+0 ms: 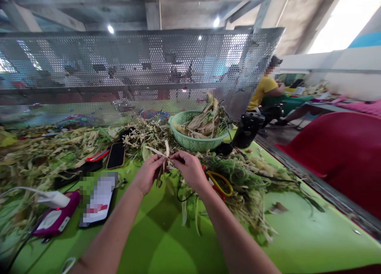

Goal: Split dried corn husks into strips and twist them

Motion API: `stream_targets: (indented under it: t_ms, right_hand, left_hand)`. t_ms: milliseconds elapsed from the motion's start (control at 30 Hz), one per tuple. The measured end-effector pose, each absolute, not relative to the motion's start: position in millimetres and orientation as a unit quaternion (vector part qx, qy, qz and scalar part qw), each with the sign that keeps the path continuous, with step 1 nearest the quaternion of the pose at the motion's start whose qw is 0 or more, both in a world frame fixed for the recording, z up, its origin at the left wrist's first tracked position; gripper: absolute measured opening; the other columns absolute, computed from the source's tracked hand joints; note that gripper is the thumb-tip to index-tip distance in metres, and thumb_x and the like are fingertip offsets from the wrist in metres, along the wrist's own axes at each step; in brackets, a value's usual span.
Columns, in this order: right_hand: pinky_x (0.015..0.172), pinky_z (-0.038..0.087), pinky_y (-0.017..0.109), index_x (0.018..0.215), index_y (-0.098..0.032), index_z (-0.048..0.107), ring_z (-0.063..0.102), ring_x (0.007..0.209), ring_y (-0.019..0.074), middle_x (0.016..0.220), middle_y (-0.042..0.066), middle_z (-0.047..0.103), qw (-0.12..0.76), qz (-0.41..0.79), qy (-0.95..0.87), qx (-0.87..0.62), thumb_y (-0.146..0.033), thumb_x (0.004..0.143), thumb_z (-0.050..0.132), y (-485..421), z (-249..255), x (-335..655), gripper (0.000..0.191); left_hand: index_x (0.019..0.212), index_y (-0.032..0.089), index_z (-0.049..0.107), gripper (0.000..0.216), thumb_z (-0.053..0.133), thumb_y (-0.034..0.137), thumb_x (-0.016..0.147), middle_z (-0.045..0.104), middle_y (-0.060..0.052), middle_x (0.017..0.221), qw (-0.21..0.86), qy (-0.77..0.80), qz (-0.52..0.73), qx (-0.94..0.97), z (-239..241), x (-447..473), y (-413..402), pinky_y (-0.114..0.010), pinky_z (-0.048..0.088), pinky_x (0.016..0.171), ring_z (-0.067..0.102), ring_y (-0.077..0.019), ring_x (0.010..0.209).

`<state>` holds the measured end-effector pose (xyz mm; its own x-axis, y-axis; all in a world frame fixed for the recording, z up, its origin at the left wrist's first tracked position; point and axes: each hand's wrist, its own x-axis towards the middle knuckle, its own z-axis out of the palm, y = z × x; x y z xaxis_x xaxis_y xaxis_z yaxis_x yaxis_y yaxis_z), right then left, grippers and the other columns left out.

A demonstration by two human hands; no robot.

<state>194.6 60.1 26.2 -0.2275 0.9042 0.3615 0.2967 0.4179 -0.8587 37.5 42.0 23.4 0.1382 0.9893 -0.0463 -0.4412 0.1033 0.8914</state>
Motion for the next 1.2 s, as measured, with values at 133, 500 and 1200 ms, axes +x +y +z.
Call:
stream_targets:
  t_ms: [133,500,1200]
  right_hand:
    - [0.06,0.04,0.024,0.078,-0.018,0.063,0.052,0.064,0.0138,0.069,-0.001,0.061,0.457,0.333,-0.707,-0.424,-0.034,0.078,0.059,65,25,196,0.016]
    - [0.072,0.044,0.029,0.082,-0.017,0.066,0.057,0.074,0.0167,0.078,0.002,0.065,0.474,0.425,-0.656,-0.405,-0.043,0.076,0.062,61,36,195,0.026]
    - [0.065,0.047,0.029,0.09,-0.018,0.063,0.056,0.07,0.0163,0.082,0.003,0.062,0.55,0.393,-0.608,-0.416,-0.039,0.076,0.064,59,37,196,0.025]
  left_hand:
    - [0.078,0.013,0.061,0.028,0.075,0.033,0.064,0.058,0.002,0.064,0.651,0.361,0.554,0.373,26,38,41,-0.019,0.039,0.057,0.051,-0.0073,0.056]
    - [0.087,0.014,0.064,0.031,0.077,0.029,0.063,0.065,-0.001,0.072,0.689,0.345,0.531,0.353,23,39,40,-0.023,0.047,0.065,0.06,-0.0113,0.065]
    - [0.087,0.013,0.067,0.034,0.081,0.028,0.06,0.069,-0.004,0.073,0.719,0.318,0.507,0.353,24,42,38,-0.024,0.05,0.067,0.064,-0.0134,0.067]
